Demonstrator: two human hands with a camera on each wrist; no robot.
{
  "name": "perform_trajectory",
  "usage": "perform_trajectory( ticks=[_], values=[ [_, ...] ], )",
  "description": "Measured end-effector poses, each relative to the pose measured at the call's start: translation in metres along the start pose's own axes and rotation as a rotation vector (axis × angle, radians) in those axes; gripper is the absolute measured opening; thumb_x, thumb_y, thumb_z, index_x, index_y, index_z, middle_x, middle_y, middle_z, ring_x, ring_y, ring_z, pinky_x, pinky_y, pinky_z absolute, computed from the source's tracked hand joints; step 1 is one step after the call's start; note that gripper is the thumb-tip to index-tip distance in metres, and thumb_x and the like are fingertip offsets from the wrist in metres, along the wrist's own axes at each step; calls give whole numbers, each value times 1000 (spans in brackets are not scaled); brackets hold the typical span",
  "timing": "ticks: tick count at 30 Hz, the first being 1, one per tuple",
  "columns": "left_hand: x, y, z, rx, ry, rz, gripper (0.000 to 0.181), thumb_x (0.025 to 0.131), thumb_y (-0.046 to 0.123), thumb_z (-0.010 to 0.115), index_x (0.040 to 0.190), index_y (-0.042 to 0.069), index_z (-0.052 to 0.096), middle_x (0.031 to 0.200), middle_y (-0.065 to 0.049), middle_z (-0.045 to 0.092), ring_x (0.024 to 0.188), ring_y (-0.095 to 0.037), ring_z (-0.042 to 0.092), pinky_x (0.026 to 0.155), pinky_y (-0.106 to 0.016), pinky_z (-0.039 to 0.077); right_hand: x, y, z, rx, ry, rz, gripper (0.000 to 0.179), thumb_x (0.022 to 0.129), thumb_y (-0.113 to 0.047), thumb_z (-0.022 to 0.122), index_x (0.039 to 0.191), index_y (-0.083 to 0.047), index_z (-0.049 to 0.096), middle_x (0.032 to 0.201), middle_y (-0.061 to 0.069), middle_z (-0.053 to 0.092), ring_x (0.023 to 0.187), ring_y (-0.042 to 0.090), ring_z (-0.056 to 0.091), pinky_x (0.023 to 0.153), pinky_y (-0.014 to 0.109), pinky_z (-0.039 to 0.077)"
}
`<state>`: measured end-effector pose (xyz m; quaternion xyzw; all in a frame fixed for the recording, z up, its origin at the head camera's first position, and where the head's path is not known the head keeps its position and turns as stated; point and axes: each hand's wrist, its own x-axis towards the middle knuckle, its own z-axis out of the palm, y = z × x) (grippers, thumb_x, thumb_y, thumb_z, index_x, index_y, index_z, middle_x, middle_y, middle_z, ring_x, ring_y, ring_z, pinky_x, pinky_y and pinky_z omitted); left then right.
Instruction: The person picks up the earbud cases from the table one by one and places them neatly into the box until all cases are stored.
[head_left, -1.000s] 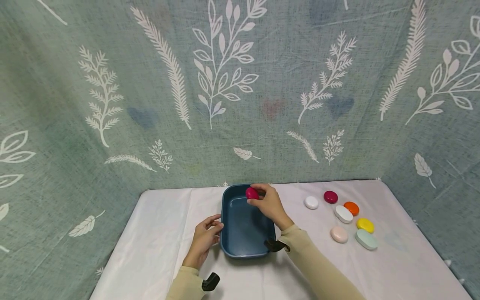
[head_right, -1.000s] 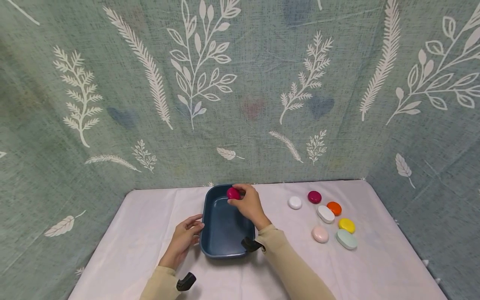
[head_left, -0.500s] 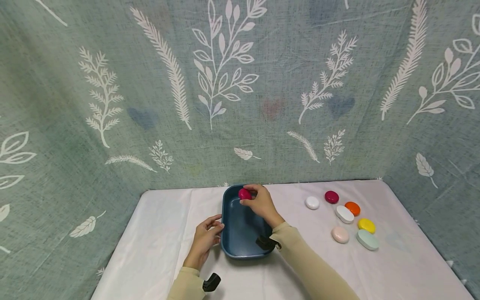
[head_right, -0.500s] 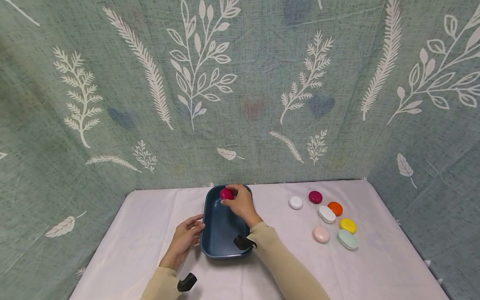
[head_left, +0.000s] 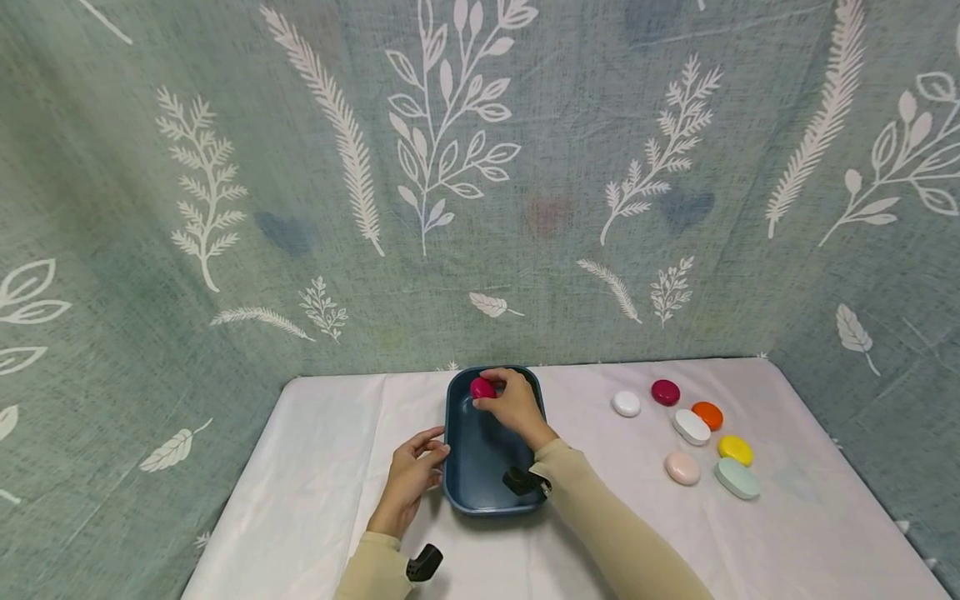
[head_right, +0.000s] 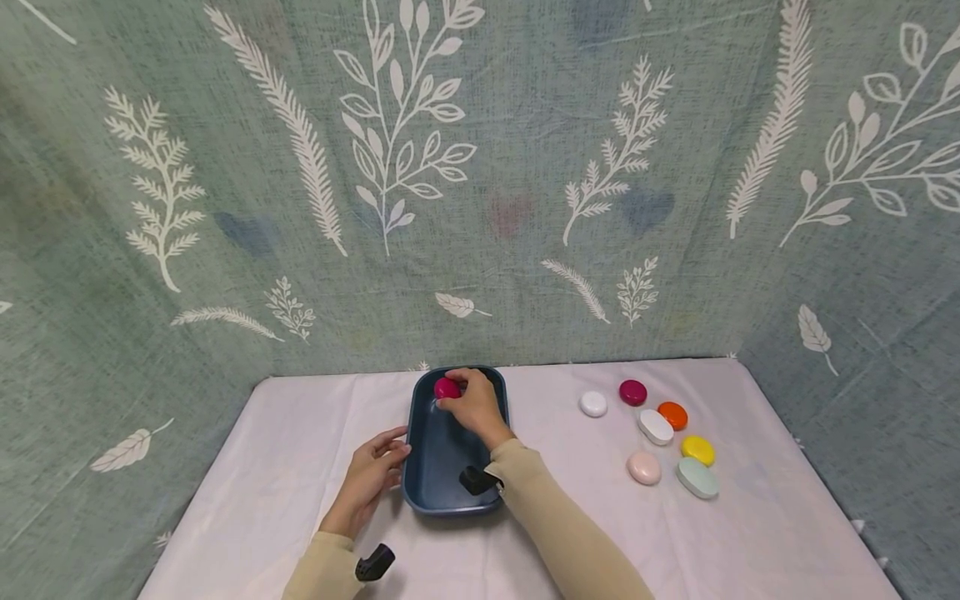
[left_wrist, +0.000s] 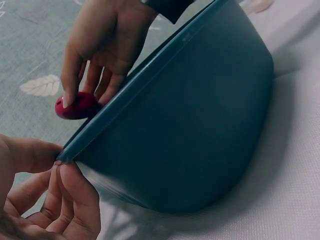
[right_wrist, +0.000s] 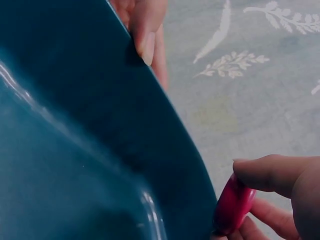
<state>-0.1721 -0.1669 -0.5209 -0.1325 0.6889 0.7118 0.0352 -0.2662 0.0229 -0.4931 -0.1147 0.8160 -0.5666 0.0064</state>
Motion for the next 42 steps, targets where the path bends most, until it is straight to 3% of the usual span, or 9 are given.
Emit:
perform_trajectory(
  ticks=[23, 42],
  values=[
    [3, -3, 1, -13, -4, -13, 43, 100, -1, 65, 142, -8, 58, 97, -2, 60, 70, -10, 58, 56, -22, 50, 8, 7, 10, -112, -30, 31, 47, 85, -1, 84, 129, 4, 69, 125, 22, 68, 115, 38, 67, 95, 48, 58],
    [2, -2, 0, -15, -8, 0, 43, 100, -1, 65, 142, -8, 58, 97, -2, 59, 70, -9, 59, 56, -22, 50, 9, 9, 11, -129, -70, 30, 41, 87, 2, 81, 127, 3, 71, 127, 22, 69, 118, 40, 66, 100, 52, 55]
  ],
)
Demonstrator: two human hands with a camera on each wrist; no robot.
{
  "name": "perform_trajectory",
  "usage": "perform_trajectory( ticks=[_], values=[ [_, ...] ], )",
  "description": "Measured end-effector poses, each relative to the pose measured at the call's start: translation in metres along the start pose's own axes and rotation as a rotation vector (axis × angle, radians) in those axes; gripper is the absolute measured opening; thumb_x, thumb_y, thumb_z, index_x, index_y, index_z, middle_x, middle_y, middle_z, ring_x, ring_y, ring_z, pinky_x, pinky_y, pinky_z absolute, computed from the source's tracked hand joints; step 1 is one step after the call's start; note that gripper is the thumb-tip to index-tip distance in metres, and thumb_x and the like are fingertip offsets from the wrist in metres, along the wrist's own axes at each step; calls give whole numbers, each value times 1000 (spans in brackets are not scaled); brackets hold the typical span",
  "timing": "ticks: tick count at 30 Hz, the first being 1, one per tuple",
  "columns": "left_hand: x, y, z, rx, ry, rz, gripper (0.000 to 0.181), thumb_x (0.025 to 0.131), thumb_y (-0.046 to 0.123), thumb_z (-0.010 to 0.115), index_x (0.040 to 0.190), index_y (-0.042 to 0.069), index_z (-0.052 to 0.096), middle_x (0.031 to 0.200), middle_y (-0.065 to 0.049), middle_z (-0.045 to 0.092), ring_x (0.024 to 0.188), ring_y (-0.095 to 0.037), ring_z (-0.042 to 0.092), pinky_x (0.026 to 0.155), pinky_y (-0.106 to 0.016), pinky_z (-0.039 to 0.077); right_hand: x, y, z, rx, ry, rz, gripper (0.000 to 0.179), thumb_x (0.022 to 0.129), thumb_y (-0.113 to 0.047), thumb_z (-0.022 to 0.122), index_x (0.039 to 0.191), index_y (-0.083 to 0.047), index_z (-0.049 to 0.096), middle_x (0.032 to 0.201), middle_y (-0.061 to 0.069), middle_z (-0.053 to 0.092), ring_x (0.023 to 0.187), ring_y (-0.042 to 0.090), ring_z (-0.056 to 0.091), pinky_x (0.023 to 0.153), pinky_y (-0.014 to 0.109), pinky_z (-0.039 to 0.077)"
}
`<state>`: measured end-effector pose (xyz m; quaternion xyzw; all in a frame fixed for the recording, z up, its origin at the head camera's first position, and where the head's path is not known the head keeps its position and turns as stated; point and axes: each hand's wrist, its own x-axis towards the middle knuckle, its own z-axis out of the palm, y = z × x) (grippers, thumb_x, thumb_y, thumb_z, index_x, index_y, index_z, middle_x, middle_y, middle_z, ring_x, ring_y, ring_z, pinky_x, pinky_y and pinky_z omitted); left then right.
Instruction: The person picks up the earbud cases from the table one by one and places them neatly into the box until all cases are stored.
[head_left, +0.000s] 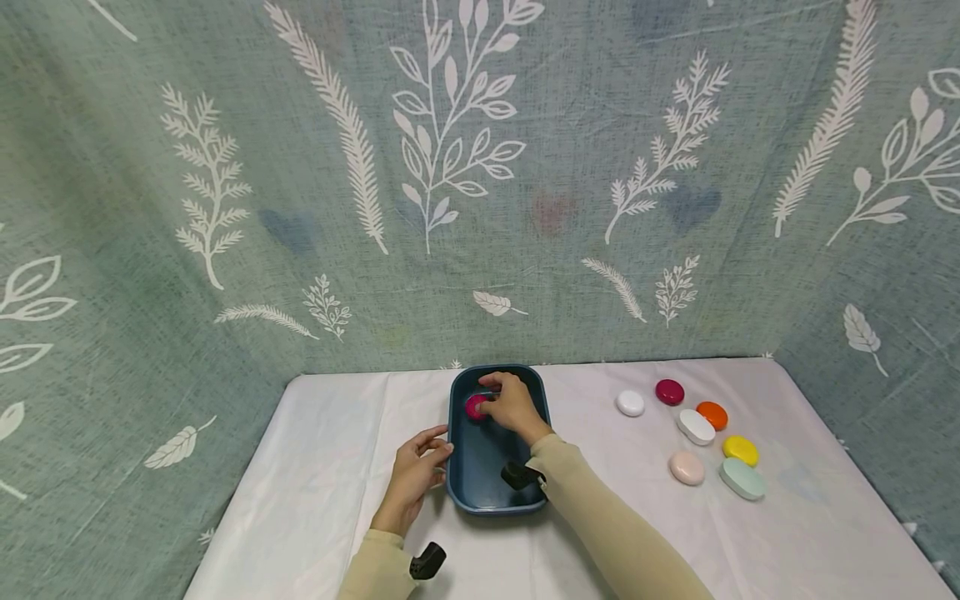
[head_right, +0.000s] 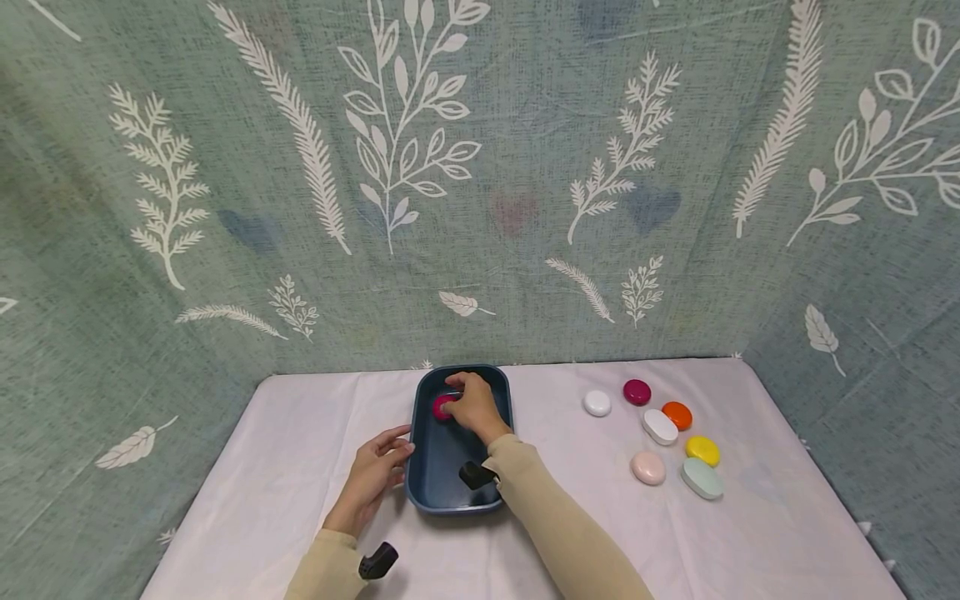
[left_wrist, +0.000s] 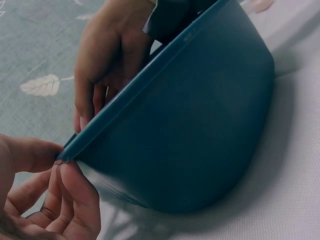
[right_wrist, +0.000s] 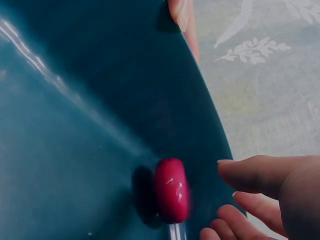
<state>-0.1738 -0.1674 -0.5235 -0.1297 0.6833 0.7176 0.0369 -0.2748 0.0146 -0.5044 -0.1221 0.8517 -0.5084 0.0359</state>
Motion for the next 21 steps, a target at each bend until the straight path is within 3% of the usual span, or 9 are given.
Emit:
perform_trajectory(
  ticks=[13, 21],
  values=[
    [-1, 1, 1, 2, 8, -3, 43, 99, -1, 65, 141, -7, 59, 96, -1, 60, 71, -10, 58, 56, -22, 50, -5, 0, -17, 66, 11, -2, 41, 90, 1, 78, 130, 4, 69, 128, 23, 69, 120, 42, 66, 102, 53, 55],
    [-1, 1, 0, 5, 18, -10, 43, 99, -1, 66, 141, -6, 60, 96, -1, 61, 71, -9, 58, 56, -22, 50, -15, -1, -36, 175, 11, 13, 45, 93, 3, 74, 136, 7, 64, 137, 27, 63, 128, 45, 60, 105, 48, 54]
  ],
)
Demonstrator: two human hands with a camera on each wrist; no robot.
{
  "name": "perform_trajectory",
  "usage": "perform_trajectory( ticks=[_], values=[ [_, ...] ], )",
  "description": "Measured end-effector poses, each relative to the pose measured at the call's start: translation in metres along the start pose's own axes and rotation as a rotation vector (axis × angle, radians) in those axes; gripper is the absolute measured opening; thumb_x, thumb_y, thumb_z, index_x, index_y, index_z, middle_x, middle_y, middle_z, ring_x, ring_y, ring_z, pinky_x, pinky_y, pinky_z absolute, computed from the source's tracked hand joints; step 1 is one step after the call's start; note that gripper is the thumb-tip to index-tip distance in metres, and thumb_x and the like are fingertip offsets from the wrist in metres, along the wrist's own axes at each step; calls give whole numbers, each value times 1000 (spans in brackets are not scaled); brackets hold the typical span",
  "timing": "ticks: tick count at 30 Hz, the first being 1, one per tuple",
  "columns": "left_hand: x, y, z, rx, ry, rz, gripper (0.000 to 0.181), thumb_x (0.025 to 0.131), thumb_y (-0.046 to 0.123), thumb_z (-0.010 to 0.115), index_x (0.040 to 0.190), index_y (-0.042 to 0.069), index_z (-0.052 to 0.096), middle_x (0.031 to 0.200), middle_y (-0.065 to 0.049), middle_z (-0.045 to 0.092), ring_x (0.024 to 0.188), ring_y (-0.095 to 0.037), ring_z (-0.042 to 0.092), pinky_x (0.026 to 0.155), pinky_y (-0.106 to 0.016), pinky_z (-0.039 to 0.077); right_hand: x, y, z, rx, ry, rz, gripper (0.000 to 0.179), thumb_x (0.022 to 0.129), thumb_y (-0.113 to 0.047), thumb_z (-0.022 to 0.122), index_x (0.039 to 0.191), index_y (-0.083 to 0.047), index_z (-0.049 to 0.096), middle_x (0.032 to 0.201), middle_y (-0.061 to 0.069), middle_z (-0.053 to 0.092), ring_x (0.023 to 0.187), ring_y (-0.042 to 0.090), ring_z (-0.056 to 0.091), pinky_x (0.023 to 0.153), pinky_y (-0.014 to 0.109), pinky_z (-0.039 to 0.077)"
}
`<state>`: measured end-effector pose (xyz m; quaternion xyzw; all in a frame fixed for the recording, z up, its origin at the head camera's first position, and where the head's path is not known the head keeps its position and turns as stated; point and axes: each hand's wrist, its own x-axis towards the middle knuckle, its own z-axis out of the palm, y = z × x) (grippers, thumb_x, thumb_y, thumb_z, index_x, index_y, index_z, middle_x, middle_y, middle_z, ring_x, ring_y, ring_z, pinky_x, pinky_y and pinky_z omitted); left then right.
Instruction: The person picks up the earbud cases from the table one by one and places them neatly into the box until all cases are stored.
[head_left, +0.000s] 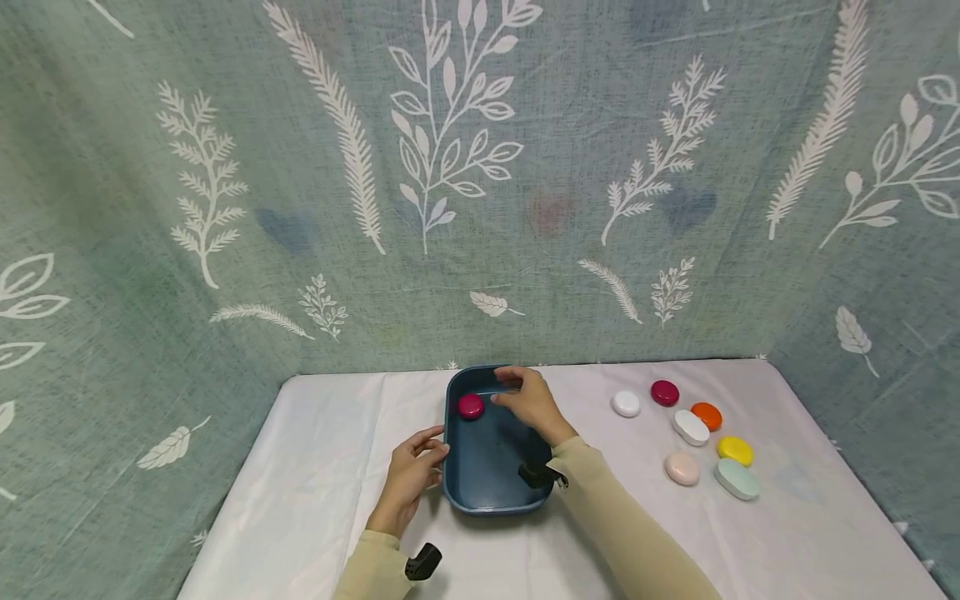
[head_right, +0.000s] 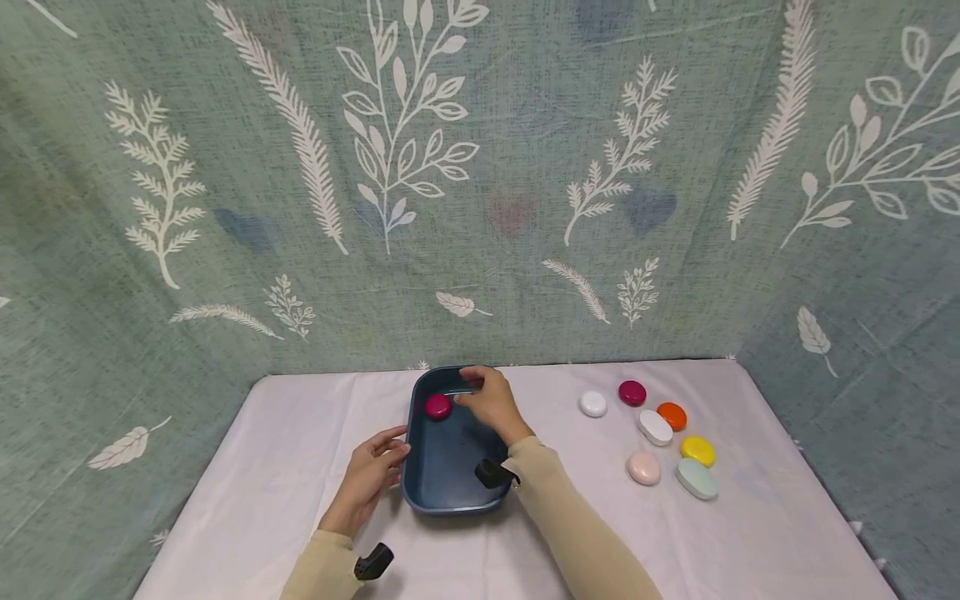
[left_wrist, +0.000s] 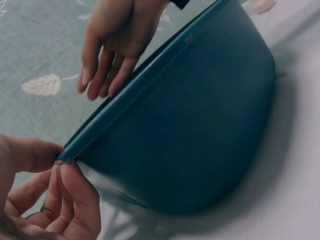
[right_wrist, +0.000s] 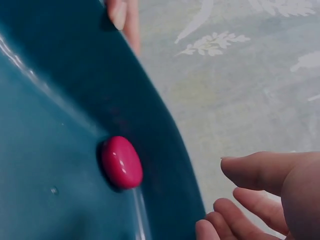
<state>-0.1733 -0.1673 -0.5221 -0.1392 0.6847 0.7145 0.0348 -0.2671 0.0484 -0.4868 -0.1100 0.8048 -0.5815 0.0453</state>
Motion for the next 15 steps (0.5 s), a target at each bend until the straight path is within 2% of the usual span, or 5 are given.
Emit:
perform_trajectory(
  ticks=[15],
  values=[
    [1, -2, 0, 8, 6, 5, 42, 98, -1, 66, 140, -7, 60, 95, -1, 61, 70, -8, 59, 56, -22, 50, -21, 5, -38, 71, 72, 46, 47, 95, 1, 72, 140, 5, 62, 141, 27, 61, 132, 44, 57, 110, 50, 50]
  ],
)
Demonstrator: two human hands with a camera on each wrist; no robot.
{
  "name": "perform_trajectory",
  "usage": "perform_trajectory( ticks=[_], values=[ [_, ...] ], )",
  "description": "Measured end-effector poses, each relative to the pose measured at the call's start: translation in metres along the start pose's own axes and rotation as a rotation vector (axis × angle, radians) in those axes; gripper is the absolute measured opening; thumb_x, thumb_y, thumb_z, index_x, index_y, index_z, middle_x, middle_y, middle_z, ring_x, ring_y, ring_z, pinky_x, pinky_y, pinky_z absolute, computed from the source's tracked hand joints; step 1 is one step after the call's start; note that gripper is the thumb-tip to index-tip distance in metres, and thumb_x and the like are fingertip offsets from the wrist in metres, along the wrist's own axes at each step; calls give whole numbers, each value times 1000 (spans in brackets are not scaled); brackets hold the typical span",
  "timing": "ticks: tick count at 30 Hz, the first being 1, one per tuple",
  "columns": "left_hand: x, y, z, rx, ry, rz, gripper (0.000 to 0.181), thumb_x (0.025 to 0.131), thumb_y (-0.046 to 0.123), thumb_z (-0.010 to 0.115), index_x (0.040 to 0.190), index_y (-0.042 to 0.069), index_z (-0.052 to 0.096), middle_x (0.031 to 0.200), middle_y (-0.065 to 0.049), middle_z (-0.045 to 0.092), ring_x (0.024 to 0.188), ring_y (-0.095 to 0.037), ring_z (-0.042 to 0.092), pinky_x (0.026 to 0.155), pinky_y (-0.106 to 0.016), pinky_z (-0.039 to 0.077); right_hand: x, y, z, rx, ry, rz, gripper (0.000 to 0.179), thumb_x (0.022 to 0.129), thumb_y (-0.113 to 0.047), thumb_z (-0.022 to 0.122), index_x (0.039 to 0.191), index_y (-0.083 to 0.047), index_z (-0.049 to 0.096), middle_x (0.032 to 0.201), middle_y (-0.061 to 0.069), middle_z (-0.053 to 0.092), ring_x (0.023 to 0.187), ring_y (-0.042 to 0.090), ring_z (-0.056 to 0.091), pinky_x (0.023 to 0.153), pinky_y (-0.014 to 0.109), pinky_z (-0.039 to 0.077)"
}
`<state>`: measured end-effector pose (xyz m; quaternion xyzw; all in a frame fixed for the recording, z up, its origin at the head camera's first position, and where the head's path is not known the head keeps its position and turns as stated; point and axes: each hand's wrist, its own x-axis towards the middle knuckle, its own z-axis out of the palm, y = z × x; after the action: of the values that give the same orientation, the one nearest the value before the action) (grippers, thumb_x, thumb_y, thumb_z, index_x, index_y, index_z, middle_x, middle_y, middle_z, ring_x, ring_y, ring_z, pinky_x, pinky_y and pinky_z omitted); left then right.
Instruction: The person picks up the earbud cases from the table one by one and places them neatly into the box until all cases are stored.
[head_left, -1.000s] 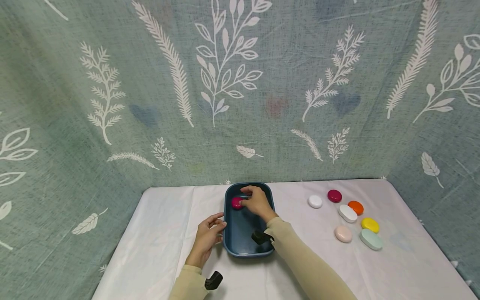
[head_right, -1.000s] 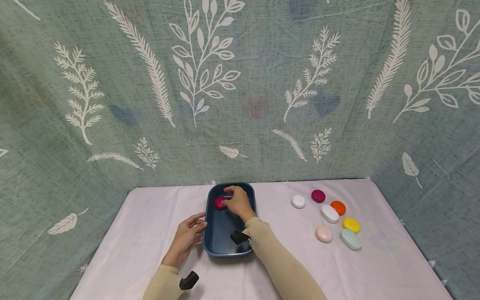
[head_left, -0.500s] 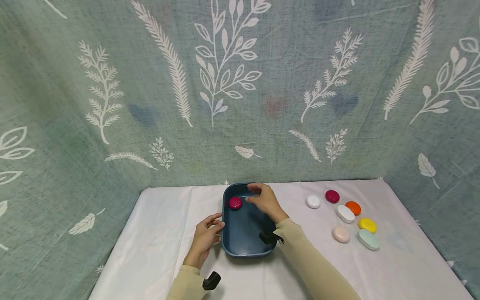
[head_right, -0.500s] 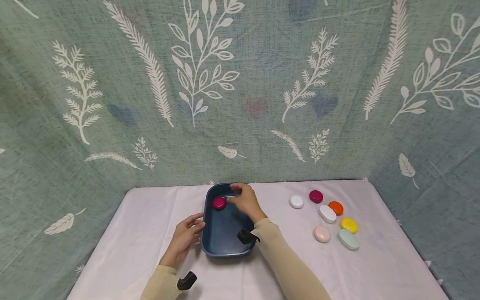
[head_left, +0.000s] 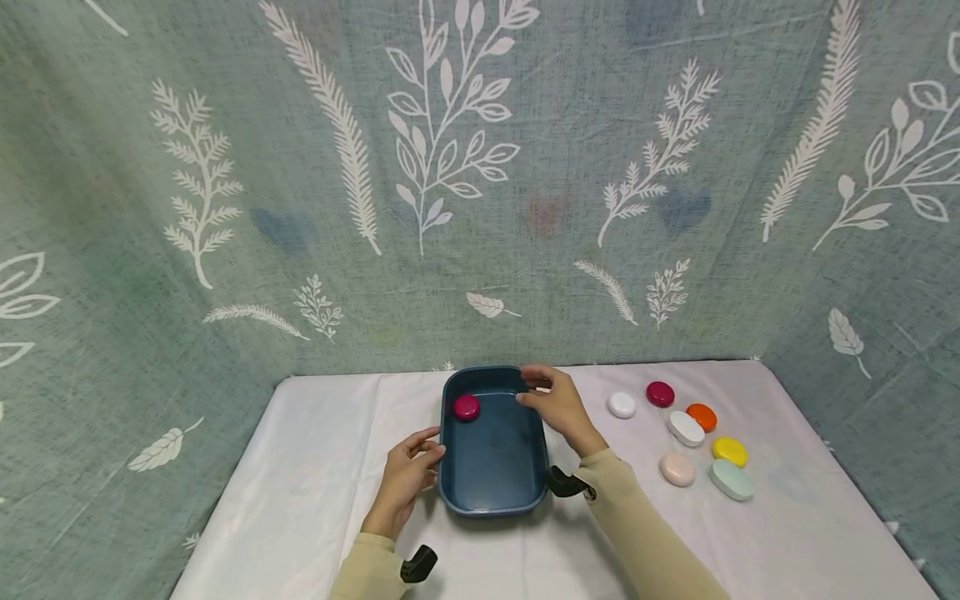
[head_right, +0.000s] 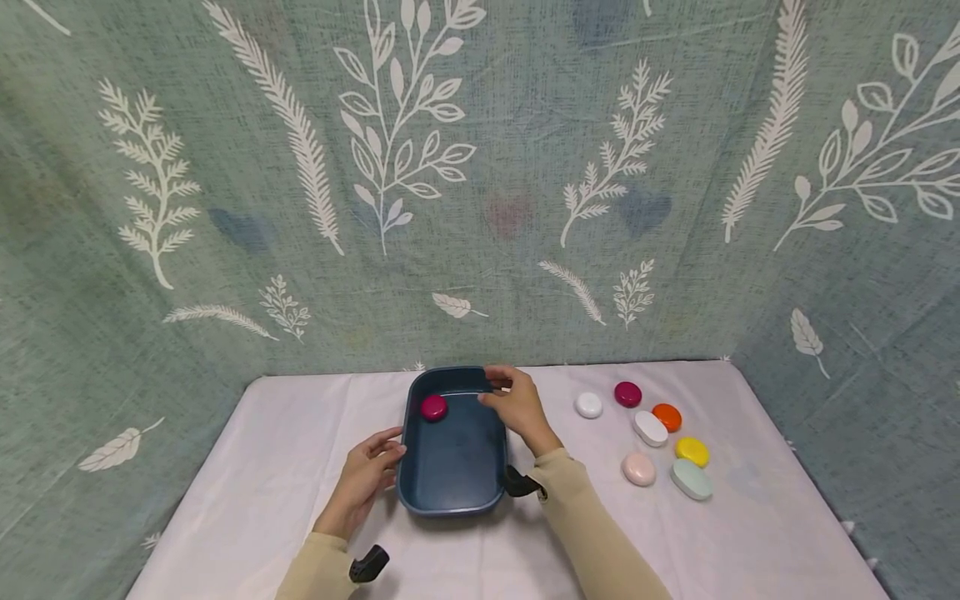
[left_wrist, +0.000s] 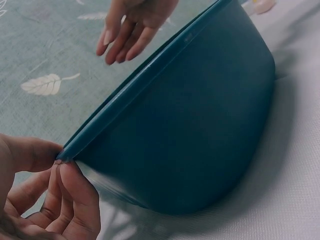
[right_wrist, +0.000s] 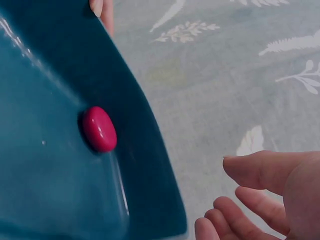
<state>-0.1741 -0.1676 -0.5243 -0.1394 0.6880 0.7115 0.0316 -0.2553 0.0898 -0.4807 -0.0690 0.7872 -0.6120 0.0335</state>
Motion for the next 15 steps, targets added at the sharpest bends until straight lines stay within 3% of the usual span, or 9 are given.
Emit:
perform_trajectory(
  ticks=[15],
  values=[
    [0, 0, 0, -14, -8, 0, 43, 99, 0, 66, 141, -7, 60, 96, 0, 60, 71, -9, 59, 57, -22, 50, -21, 15, -29, 1, 110, 10, 41, 92, 6, 73, 132, 6, 66, 135, 28, 64, 128, 47, 59, 109, 50, 51]
  ],
)
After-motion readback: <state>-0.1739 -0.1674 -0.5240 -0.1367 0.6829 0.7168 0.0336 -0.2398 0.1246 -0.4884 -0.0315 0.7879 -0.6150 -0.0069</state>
